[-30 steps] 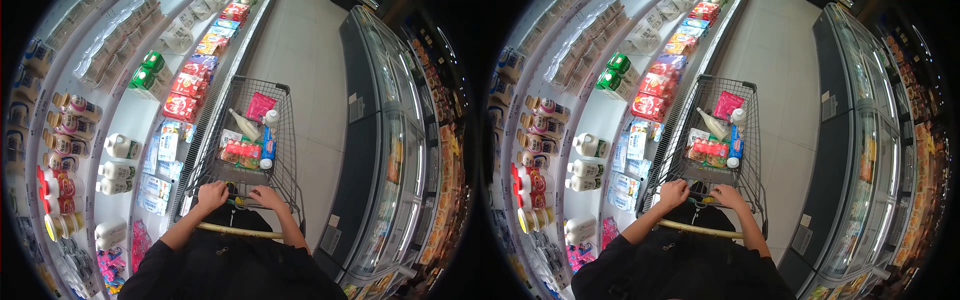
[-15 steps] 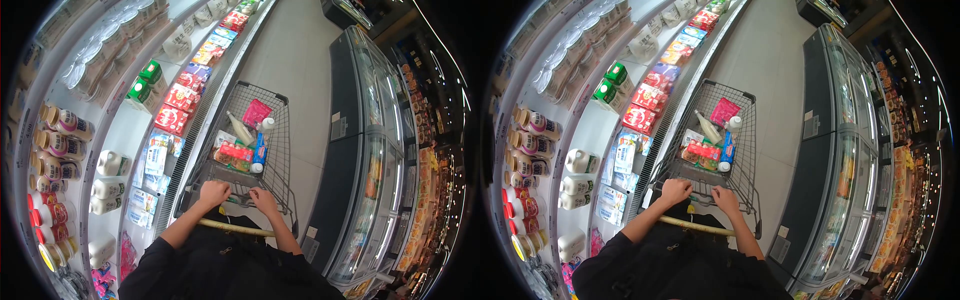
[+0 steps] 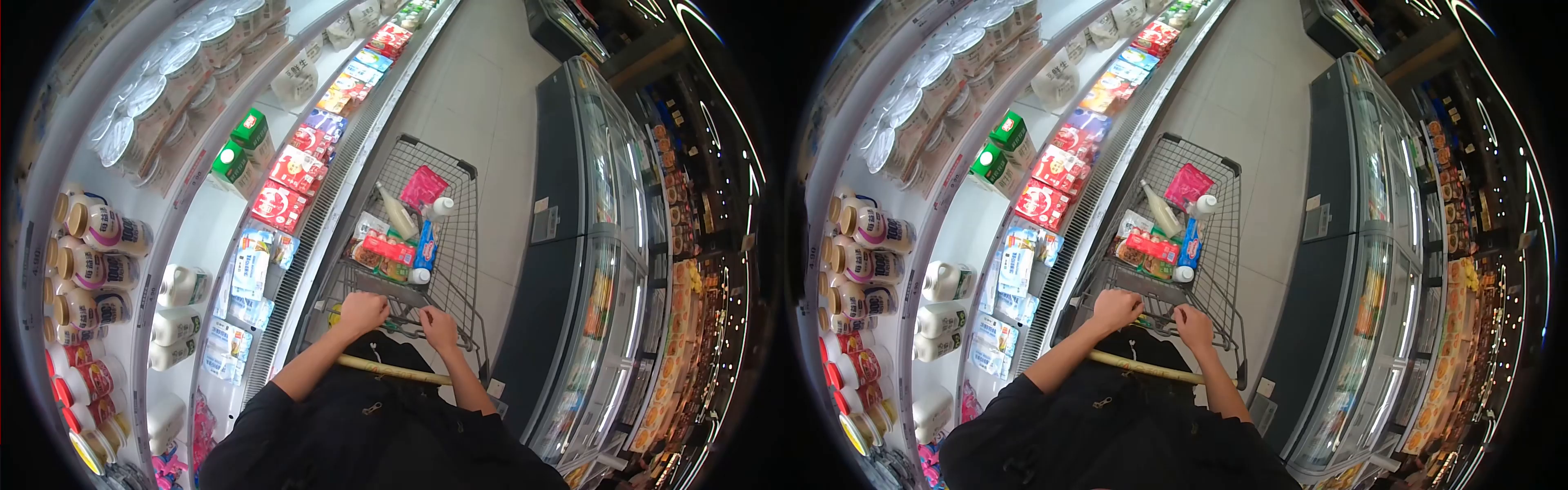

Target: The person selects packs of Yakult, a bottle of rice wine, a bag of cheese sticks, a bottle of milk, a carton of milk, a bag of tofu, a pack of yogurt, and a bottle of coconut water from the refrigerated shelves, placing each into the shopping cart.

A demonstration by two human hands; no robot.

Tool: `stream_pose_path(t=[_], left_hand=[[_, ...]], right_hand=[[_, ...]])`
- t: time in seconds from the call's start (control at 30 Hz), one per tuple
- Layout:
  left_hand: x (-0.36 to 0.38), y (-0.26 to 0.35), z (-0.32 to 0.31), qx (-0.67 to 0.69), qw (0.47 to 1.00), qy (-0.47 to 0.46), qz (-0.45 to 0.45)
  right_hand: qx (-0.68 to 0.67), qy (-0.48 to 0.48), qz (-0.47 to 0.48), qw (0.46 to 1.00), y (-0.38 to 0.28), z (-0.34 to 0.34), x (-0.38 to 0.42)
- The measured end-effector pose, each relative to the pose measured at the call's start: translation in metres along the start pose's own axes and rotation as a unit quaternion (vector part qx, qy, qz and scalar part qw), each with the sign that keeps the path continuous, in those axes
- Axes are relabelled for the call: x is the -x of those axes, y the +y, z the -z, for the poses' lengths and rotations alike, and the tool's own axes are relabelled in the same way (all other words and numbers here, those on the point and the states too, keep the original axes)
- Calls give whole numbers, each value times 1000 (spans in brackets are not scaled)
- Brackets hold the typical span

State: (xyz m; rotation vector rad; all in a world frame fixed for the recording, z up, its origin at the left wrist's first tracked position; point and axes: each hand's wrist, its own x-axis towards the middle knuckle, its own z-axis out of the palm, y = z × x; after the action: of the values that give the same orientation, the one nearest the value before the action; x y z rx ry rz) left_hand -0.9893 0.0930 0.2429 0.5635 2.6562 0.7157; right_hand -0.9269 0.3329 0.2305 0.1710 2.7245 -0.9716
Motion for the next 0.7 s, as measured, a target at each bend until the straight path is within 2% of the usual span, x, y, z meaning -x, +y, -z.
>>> stream_pose_path(t=[0.17,0.3,0.4,0.57,0.7], left_hand=[[-15,3,4,16,1000,1,8],[-34,1,4,11,1000,-4,8],[-52,2,8,17,1000,-8,16],[-86,7,23,0,999,-33,31],[-108,6,23,-19,999,-38,25]], right_hand=[[-19,-24,-19,999,5,4,-15],[-31,-25,0,999,10,9,-32],[-54,-50,-4,997,16,16,-50],[-63,-153,-30,986,29,32,-92],[-59,-167,-15,984,34,45,-122]])
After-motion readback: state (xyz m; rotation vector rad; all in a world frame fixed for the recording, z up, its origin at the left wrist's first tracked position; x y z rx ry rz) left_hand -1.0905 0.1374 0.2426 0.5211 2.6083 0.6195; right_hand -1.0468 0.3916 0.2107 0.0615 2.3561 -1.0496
